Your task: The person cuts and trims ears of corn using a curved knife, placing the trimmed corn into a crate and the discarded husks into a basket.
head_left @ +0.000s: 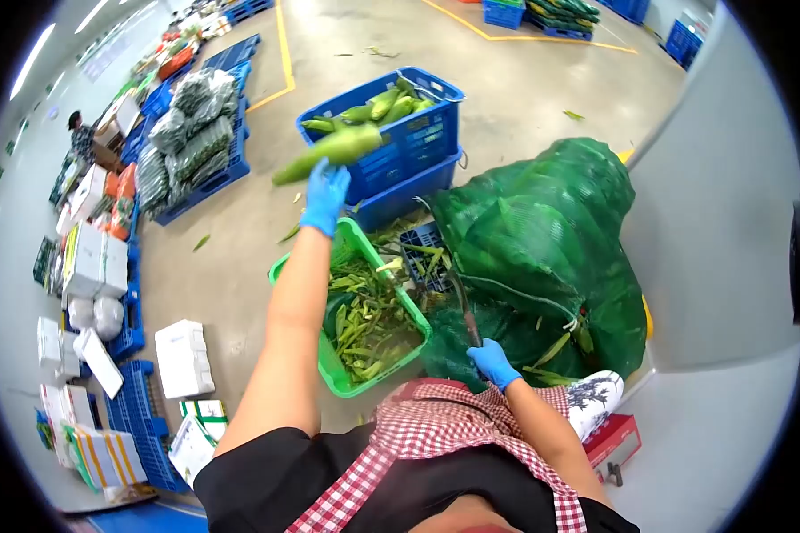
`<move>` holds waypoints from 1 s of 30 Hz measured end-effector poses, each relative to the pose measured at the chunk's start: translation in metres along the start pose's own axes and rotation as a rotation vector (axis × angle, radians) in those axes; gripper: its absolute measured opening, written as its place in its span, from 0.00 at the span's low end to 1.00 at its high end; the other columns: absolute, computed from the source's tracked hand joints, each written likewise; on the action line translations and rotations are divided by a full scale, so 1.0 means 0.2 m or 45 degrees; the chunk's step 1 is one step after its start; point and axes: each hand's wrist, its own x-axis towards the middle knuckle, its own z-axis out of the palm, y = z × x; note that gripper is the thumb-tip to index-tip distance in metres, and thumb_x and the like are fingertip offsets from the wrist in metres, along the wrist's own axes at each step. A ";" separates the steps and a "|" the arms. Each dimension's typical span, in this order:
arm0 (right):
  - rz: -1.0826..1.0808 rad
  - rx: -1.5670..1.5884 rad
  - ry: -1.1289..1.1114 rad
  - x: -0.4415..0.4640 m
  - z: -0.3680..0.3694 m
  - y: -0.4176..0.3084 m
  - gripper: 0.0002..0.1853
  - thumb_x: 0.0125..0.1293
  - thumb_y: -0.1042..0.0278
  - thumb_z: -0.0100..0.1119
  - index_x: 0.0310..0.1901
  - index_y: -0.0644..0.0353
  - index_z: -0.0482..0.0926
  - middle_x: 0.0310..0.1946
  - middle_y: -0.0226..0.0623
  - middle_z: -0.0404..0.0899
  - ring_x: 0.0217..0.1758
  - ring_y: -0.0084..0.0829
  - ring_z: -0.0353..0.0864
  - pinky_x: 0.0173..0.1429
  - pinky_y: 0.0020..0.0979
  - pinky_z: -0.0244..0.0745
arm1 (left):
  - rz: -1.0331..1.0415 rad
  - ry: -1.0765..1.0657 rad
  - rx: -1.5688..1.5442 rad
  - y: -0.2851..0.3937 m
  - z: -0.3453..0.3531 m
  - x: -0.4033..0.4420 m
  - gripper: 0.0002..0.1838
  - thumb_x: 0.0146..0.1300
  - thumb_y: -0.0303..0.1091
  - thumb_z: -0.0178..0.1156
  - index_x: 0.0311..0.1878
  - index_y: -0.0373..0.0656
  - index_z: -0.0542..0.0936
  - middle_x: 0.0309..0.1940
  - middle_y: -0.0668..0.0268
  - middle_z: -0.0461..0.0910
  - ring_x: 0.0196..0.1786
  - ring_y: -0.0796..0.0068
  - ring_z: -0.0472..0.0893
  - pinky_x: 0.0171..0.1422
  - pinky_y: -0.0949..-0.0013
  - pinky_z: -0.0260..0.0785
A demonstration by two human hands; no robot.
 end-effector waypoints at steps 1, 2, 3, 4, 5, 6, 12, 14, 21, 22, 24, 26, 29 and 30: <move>0.014 0.092 0.005 -0.05 -0.03 0.03 0.11 0.55 0.64 0.56 0.34 0.63 0.72 0.19 0.39 0.73 0.15 0.33 0.73 0.19 0.34 0.68 | 0.053 -0.007 0.182 0.03 0.17 0.07 0.22 0.64 0.42 0.51 0.59 0.44 0.65 0.57 0.61 0.69 0.58 0.60 0.70 0.60 0.56 0.65; 0.033 0.190 0.010 -0.07 -0.08 0.05 0.12 0.55 0.64 0.56 0.34 0.64 0.72 0.19 0.41 0.74 0.15 0.33 0.73 0.19 0.35 0.69 | 0.017 -0.038 0.277 0.01 0.33 0.09 0.21 0.65 0.43 0.49 0.58 0.45 0.67 0.58 0.60 0.67 0.57 0.61 0.70 0.60 0.55 0.65; -0.067 0.201 0.056 -0.12 -0.16 0.03 0.12 0.55 0.64 0.57 0.34 0.64 0.72 0.20 0.42 0.75 0.16 0.34 0.74 0.21 0.35 0.70 | -0.107 -0.075 0.285 -0.05 0.42 0.13 0.20 0.64 0.42 0.50 0.57 0.44 0.68 0.54 0.61 0.71 0.54 0.63 0.73 0.58 0.58 0.66; -0.114 0.277 0.145 -0.19 -0.29 0.07 0.12 0.55 0.63 0.57 0.34 0.64 0.72 0.20 0.42 0.75 0.17 0.34 0.74 0.22 0.35 0.70 | -0.215 -0.259 0.587 -0.28 0.60 0.05 0.18 0.64 0.41 0.51 0.55 0.44 0.71 0.50 0.62 0.74 0.51 0.65 0.74 0.57 0.61 0.67; -0.176 0.316 0.219 -0.26 -0.38 0.11 0.12 0.55 0.63 0.57 0.35 0.64 0.73 0.21 0.43 0.75 0.19 0.35 0.75 0.24 0.35 0.71 | -0.282 -0.441 0.867 -0.41 0.68 -0.16 0.16 0.63 0.40 0.52 0.52 0.44 0.73 0.45 0.63 0.76 0.48 0.67 0.76 0.55 0.64 0.68; -0.367 0.273 0.456 -0.31 -0.47 0.22 0.13 0.55 0.63 0.58 0.35 0.64 0.72 0.22 0.44 0.75 0.21 0.35 0.75 0.26 0.35 0.71 | -0.546 -0.797 1.200 -0.53 0.69 -0.30 0.14 0.63 0.39 0.53 0.49 0.44 0.75 0.42 0.65 0.78 0.46 0.70 0.77 0.53 0.67 0.69; -0.442 0.991 1.414 -0.53 -1.14 0.53 0.08 0.60 0.67 0.56 0.33 0.60 0.68 0.17 0.29 0.68 0.15 0.23 0.67 0.19 0.26 0.63 | -1.792 -1.637 1.846 -1.41 0.52 -1.07 0.22 0.61 0.43 0.57 0.54 0.41 0.75 0.47 0.64 0.79 0.45 0.72 0.78 0.50 0.71 0.70; -0.416 1.246 1.504 -0.54 -1.29 0.71 0.08 0.60 0.69 0.55 0.33 0.58 0.65 0.16 0.28 0.66 0.12 0.21 0.65 0.14 0.23 0.61 | -1.642 -1.804 1.913 -1.77 0.48 -1.22 0.25 0.58 0.45 0.59 0.56 0.40 0.74 0.47 0.63 0.79 0.47 0.68 0.77 0.53 0.68 0.69; 0.040 2.191 1.027 -0.33 -1.41 0.86 0.07 0.58 0.66 0.56 0.33 0.56 0.68 0.18 0.29 0.69 0.15 0.25 0.68 0.19 0.29 0.66 | -0.922 -1.615 2.025 -3.41 0.32 -1.38 0.20 0.56 0.35 0.56 0.52 0.36 0.76 0.48 0.54 0.78 0.51 0.58 0.77 0.57 0.65 0.67; 0.111 2.309 0.940 -0.34 -1.38 0.89 0.07 0.58 0.66 0.56 0.33 0.56 0.69 0.18 0.28 0.69 0.15 0.24 0.68 0.19 0.28 0.65 | -0.848 -1.624 2.015 -3.61 0.31 -1.40 0.21 0.56 0.35 0.56 0.53 0.38 0.76 0.50 0.54 0.77 0.53 0.58 0.76 0.59 0.65 0.66; 0.218 2.454 0.813 -0.44 -1.40 0.90 0.08 0.59 0.65 0.57 0.31 0.54 0.68 0.18 0.26 0.68 0.17 0.23 0.66 0.23 0.29 0.64 | -0.447 -1.766 2.035 -3.99 0.26 -1.42 0.21 0.57 0.34 0.55 0.53 0.38 0.75 0.49 0.53 0.77 0.53 0.55 0.75 0.60 0.63 0.66; 0.276 2.619 0.687 -0.52 -1.41 1.00 0.07 0.60 0.65 0.55 0.31 0.52 0.67 0.19 0.24 0.64 0.19 0.21 0.63 0.25 0.27 0.62 | 0.068 -1.986 2.044 -4.37 0.18 -1.36 0.19 0.56 0.32 0.53 0.51 0.36 0.75 0.46 0.50 0.78 0.51 0.51 0.76 0.58 0.60 0.67; 0.460 2.818 0.761 -0.60 -1.44 1.13 0.06 0.60 0.65 0.53 0.32 0.52 0.66 0.17 0.24 0.62 0.17 0.21 0.61 0.22 0.26 0.58 | -0.181 -2.302 2.594 -4.63 0.35 -1.25 0.15 0.55 0.30 0.52 0.46 0.38 0.78 0.44 0.49 0.78 0.49 0.48 0.77 0.54 0.57 0.70; 0.497 2.834 0.779 -0.63 -1.47 1.15 0.06 0.60 0.66 0.53 0.31 0.52 0.66 0.17 0.24 0.61 0.16 0.21 0.60 0.21 0.26 0.56 | -0.116 -2.298 2.615 -4.75 0.29 -1.18 0.14 0.55 0.30 0.53 0.45 0.39 0.79 0.44 0.49 0.78 0.48 0.48 0.77 0.53 0.55 0.70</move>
